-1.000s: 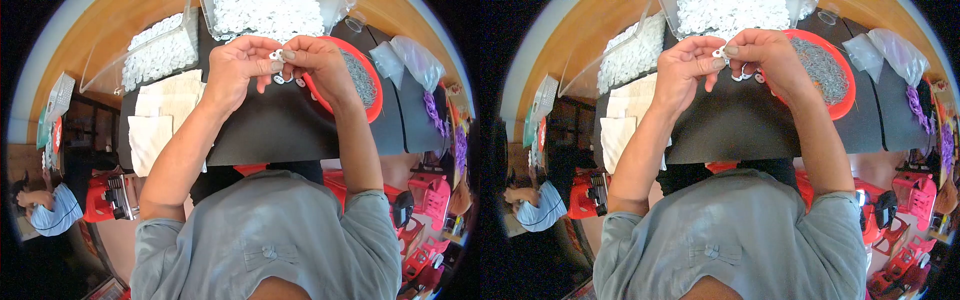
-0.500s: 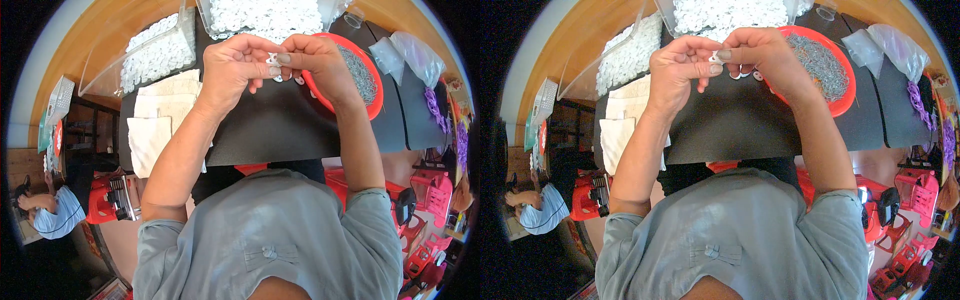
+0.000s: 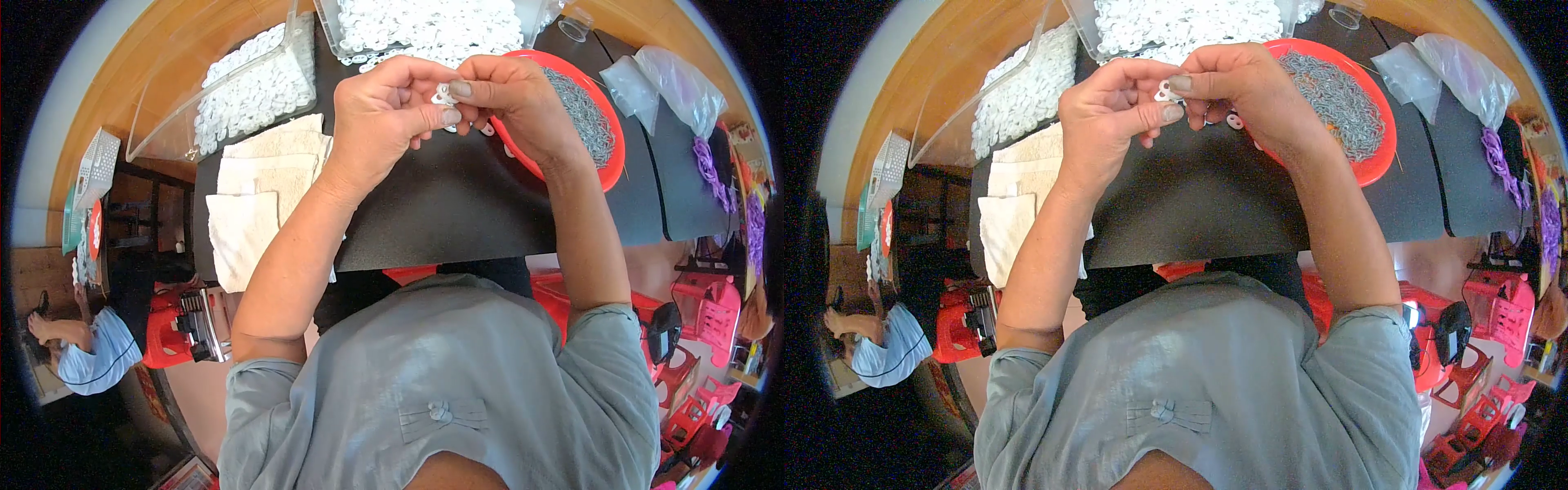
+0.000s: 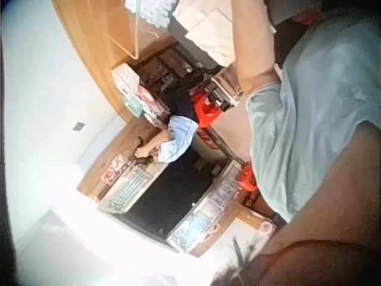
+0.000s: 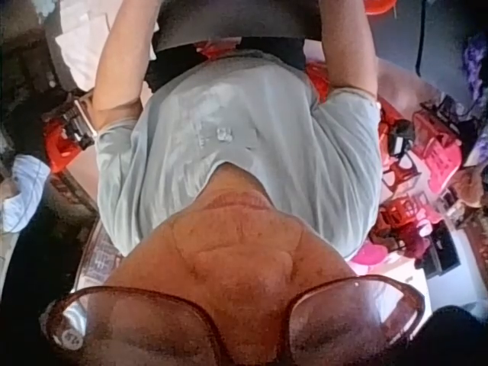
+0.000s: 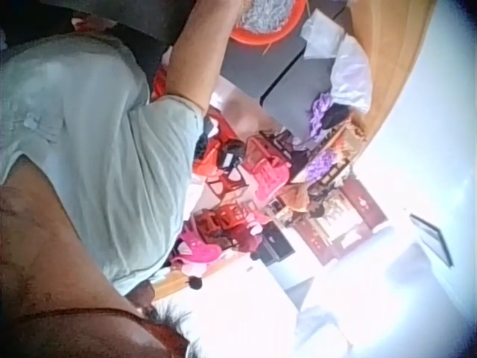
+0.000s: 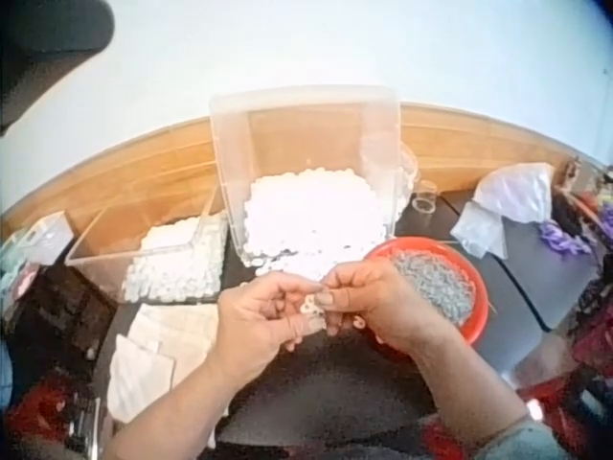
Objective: Manually assemble small white plastic parts by inserting tiny metal pins into them.
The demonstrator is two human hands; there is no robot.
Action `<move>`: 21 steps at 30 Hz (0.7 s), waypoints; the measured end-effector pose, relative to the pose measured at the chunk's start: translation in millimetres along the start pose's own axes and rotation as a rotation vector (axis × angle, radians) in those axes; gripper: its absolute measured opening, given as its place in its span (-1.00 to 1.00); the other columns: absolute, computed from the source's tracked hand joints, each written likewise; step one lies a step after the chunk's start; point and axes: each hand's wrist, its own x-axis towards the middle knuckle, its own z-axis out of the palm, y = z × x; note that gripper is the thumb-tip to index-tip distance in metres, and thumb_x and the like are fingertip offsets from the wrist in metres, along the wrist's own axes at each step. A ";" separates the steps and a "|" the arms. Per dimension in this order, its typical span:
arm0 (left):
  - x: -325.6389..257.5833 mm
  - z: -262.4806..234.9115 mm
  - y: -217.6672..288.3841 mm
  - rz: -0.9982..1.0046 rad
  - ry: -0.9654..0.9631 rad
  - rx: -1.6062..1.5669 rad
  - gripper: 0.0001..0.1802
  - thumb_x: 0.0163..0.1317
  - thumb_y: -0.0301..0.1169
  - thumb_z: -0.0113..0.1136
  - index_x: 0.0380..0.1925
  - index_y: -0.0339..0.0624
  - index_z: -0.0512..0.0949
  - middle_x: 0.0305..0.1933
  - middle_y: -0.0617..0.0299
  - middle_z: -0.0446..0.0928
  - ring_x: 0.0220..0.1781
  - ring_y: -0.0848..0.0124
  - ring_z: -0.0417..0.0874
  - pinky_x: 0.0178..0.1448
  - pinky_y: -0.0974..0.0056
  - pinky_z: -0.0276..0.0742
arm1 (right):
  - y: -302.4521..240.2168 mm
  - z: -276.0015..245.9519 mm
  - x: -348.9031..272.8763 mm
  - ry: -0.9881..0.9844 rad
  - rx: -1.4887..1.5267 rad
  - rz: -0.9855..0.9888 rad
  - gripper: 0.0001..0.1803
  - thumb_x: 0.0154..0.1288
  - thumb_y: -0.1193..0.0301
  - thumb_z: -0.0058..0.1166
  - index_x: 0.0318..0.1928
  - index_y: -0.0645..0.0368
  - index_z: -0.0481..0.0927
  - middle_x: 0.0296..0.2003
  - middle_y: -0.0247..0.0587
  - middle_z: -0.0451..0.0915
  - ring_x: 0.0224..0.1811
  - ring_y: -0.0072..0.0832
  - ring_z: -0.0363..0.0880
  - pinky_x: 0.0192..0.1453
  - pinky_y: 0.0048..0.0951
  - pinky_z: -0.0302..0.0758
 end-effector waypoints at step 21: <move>1.5 0.8 -18.1 0.311 0.084 0.292 -0.68 -0.13 -0.55 0.47 -0.31 -0.26 0.60 -0.55 0.34 0.53 -0.55 0.66 0.48 -0.43 0.52 0.42 | 2.5 3.8 0.3 0.000 0.124 0.010 -0.79 0.29 0.28 0.13 -0.37 0.16 0.61 -0.57 -0.43 0.52 -0.54 -0.63 0.50 -0.45 -0.65 0.29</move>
